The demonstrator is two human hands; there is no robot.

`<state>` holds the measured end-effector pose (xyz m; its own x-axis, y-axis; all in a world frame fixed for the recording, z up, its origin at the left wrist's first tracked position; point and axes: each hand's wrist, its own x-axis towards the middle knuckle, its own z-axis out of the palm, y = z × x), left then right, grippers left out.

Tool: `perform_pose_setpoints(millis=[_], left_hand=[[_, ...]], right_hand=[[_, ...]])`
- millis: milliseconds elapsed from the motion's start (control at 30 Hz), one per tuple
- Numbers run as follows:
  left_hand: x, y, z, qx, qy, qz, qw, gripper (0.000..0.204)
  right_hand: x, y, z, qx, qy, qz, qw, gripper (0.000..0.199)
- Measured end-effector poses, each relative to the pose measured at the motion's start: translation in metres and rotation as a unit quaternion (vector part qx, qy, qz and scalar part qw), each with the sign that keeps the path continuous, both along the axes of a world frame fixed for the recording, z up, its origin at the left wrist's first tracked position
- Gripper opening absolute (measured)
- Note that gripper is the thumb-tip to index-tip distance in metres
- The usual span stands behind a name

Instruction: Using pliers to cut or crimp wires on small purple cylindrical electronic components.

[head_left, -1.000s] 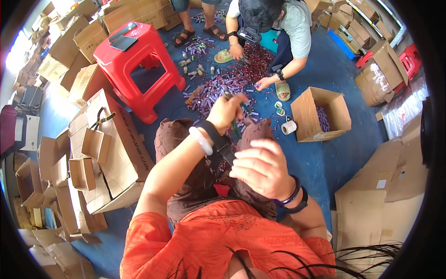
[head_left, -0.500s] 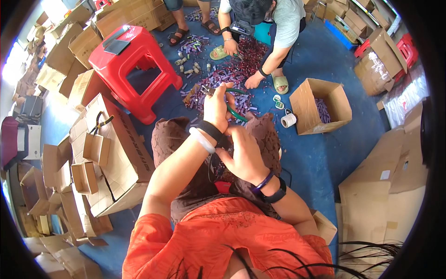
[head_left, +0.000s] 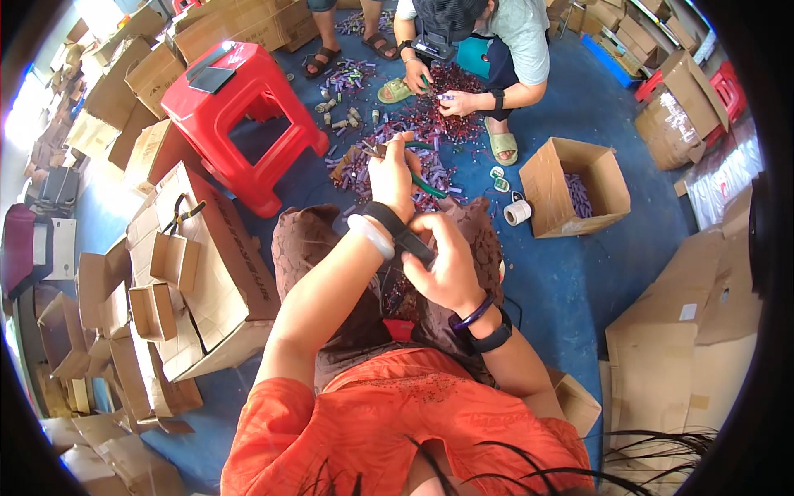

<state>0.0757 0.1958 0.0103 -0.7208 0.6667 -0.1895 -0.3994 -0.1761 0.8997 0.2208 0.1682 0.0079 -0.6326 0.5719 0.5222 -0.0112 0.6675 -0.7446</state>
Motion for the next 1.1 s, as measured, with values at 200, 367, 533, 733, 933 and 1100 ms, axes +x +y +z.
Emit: perform_pose_setpoints(millis=[200,367,533,733,933,1100], left_hand=[[0.000,0.009,-0.021,-0.002,0.060,0.041,0.997,0.035],[0.002,0.006,-0.034,-0.025,0.041,0.037,0.998,0.034],[0.007,-0.002,-0.032,-0.039,0.027,-0.003,0.999,0.028],[0.015,-0.008,-0.047,-0.045,0.037,-0.030,0.998,0.031],[0.019,-0.005,-0.062,-0.051,0.027,-0.020,0.998,0.037],[0.010,0.001,-0.077,-0.094,0.005,0.019,0.995,0.036]], right_hand=[[-0.007,-0.004,-0.010,-0.026,-0.016,-0.013,0.999,0.046],[-0.004,-0.003,-0.017,-0.132,-0.077,0.024,0.988,0.041],[0.003,0.001,-0.011,-0.259,-0.100,0.079,0.958,0.037],[0.008,0.015,-0.023,-0.298,-0.109,0.153,0.936,0.034],[0.003,-0.002,-0.011,-0.076,-0.155,0.061,0.983,0.025],[-0.015,-0.013,-0.023,0.038,-0.114,-0.041,0.992,0.023]])
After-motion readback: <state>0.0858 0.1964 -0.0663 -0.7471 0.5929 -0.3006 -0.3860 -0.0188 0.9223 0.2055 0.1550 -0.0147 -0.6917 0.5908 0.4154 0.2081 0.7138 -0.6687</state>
